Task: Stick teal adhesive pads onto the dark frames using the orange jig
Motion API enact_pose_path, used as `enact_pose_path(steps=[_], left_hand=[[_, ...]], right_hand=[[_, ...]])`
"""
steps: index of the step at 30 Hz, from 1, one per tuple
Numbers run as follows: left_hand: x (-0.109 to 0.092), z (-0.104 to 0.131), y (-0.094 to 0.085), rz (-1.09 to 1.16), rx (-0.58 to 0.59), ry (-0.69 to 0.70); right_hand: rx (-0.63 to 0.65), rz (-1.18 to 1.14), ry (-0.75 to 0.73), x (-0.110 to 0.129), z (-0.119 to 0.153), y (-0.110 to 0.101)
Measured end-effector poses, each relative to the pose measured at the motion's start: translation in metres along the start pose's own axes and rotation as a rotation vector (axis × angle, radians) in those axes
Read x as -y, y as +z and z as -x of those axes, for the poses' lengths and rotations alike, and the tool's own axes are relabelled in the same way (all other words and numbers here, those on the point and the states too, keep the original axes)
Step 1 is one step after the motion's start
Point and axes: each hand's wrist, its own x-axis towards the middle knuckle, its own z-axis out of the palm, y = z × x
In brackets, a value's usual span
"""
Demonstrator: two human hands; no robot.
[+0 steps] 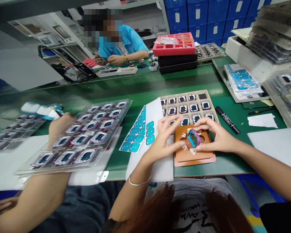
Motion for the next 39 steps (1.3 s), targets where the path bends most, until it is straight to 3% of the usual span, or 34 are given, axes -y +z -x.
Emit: enact_pose_path(steps=[3,6,8,10,14,16,18,24,29,33,36,38,39], left_hand=[[0.010,-0.002,-0.013,-0.242,-0.135,-0.491],[0.016,-0.005,-0.024,-0.399,-0.010,-0.939],[0.018,-0.006,-0.027,-0.455,0.095,-1.065],[0.019,-0.008,-0.026,-0.502,0.167,-1.091],[0.023,-0.009,-0.022,-0.533,0.181,-1.075],[0.026,-0.008,-0.022,-0.542,0.103,-1.046],[0.031,-0.005,-0.023,-0.538,-0.005,-0.992],[0.057,0.002,-0.027,-0.259,-0.352,-0.702],[0.054,0.001,-0.029,-0.141,-0.508,-0.442],[0.047,-0.002,-0.021,-0.156,-0.565,-0.263],[0.045,-0.003,-0.010,-0.189,-0.602,-0.138],[0.043,-0.004,-0.003,-0.206,-0.611,-0.051],[0.041,-0.004,-0.001,-0.211,-0.612,-0.008]], right_hand=[[0.048,-0.137,0.096,0.000,0.000,-0.003],[0.062,-0.217,0.184,0.000,-0.002,-0.009],[0.030,-0.190,0.207,-0.003,-0.011,-0.019],[-0.048,-0.053,0.188,-0.012,-0.028,-0.035],[-0.193,0.596,0.181,-0.037,-0.077,-0.071],[-0.231,0.889,0.222,-0.049,-0.097,-0.080],[-0.254,1.014,0.236,-0.057,-0.108,-0.082],[-0.196,1.130,0.194,-0.069,-0.106,-0.072],[-0.231,1.124,0.082,-0.055,-0.100,-0.062],[-0.333,1.046,-0.149,-0.021,-0.093,-0.039],[-0.428,0.911,-0.515,0.005,-0.082,-0.014],[-0.397,0.830,-0.692,0.016,-0.074,0.000],[-0.344,0.815,-0.711,0.020,-0.071,0.005]])
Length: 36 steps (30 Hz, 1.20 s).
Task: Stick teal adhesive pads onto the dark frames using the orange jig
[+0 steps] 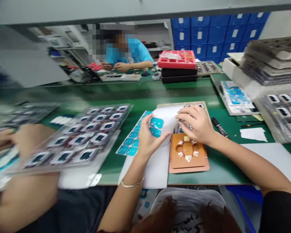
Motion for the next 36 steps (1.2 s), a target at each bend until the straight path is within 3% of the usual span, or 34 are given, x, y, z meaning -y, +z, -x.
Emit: enact_pose_path(steps=[3,7,15,25,28,31,33,36], left_hand=[[-0.007,0.002,0.005,0.031,-0.017,0.121],[-0.015,0.002,0.009,0.091,0.011,0.232],[-0.023,0.005,0.008,0.379,0.128,0.003],[-0.027,0.001,0.002,0.423,0.219,0.016],[-0.024,0.001,0.001,0.394,0.116,-0.038],[-0.019,-0.002,-0.003,0.303,-0.150,0.018],[-0.016,-0.005,-0.007,0.211,-0.258,0.153],[-0.012,-0.010,-0.011,0.093,-0.173,0.302]], right_hand=[[0.143,-0.044,0.012,0.012,0.000,0.003],[0.193,-0.058,0.069,0.014,0.001,0.010],[0.252,-0.166,0.208,0.011,0.002,0.014],[0.189,-0.377,0.386,0.007,0.002,0.013],[0.143,-0.460,0.571,0.001,0.000,-0.001],[0.127,-0.520,0.709,0.001,-0.002,-0.025],[0.260,-0.568,0.714,0.004,-0.003,-0.040],[0.571,-0.591,0.653,0.013,-0.001,-0.050]])
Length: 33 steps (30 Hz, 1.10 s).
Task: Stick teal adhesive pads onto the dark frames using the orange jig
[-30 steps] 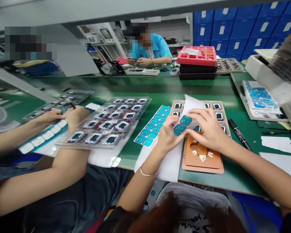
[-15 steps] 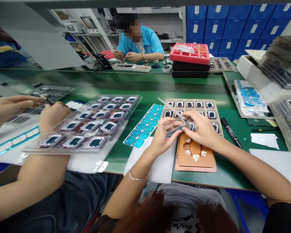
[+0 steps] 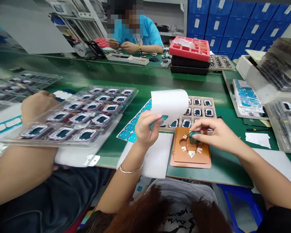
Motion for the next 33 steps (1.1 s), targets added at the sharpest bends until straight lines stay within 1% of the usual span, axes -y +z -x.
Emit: enact_pose_path(steps=[1,2,5,7,9,11,14,16,19,21,23,28,31,33], left_hand=[[0.002,0.000,0.000,-0.015,0.072,-0.026],[0.003,0.000,0.000,-0.027,0.149,-0.096],[0.009,0.006,0.004,-0.093,0.406,-0.433],[0.011,0.011,0.006,-0.204,0.548,-0.630],[0.011,0.015,0.007,-0.333,0.627,-0.729],[0.010,0.017,0.006,-0.425,0.665,-0.752],[0.007,0.016,0.005,-0.463,0.683,-0.740],[0.005,0.014,0.004,-0.431,0.667,-0.695],[0.003,0.011,0.004,-0.335,0.597,-0.560],[0.002,0.010,0.005,-0.257,0.545,-0.445],[0.000,0.008,0.005,-0.189,0.521,-0.336],[-0.005,0.003,0.003,-0.081,0.514,-0.166],[-0.008,-0.001,0.002,0.044,0.525,-0.086],[-0.010,-0.003,0.001,0.103,0.539,-0.063]], right_hand=[[0.058,0.029,0.012,0.001,0.001,0.002],[0.090,0.046,0.021,0.001,0.002,0.004],[0.118,0.041,0.039,-0.003,-0.001,0.011],[0.133,0.032,0.052,-0.005,-0.003,0.013],[0.158,0.038,0.061,-0.005,-0.004,0.014],[0.167,0.068,0.047,-0.005,-0.004,0.014],[0.131,0.152,-0.014,-0.006,-0.004,0.016],[0.105,0.222,-0.058,-0.008,-0.004,0.017],[0.101,0.279,-0.098,-0.012,-0.005,0.018],[0.104,0.278,-0.104,-0.014,-0.006,0.018],[0.102,0.270,-0.105,-0.016,-0.006,0.018],[0.084,0.293,-0.144,-0.014,-0.004,0.021],[0.064,0.320,-0.239,-0.008,-0.003,0.022],[0.039,0.315,-0.286,-0.003,-0.002,0.021]])
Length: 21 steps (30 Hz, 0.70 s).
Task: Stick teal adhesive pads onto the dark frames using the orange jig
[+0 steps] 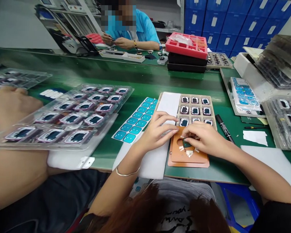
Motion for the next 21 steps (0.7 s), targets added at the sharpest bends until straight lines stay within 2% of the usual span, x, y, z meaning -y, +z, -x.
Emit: enact_pose_path(steps=[3,8,13,17,21], left_hand=[[-0.002,-0.001,-0.002,0.025,0.006,0.027],[-0.005,-0.002,-0.003,0.076,-0.043,0.110],[-0.007,-0.003,-0.004,0.128,-0.013,0.113],[-0.008,-0.002,-0.004,0.164,-0.014,0.125],[-0.012,-0.002,-0.003,0.233,-0.013,0.152]], right_hand=[[-0.007,-0.057,0.053,0.003,0.000,-0.005],[0.069,-0.247,0.222,-0.005,-0.002,-0.008],[0.028,-0.373,0.265,-0.011,-0.003,-0.006],[0.102,-0.274,0.237,-0.012,-0.002,-0.002],[0.094,-0.061,0.150,-0.013,-0.002,0.000]])
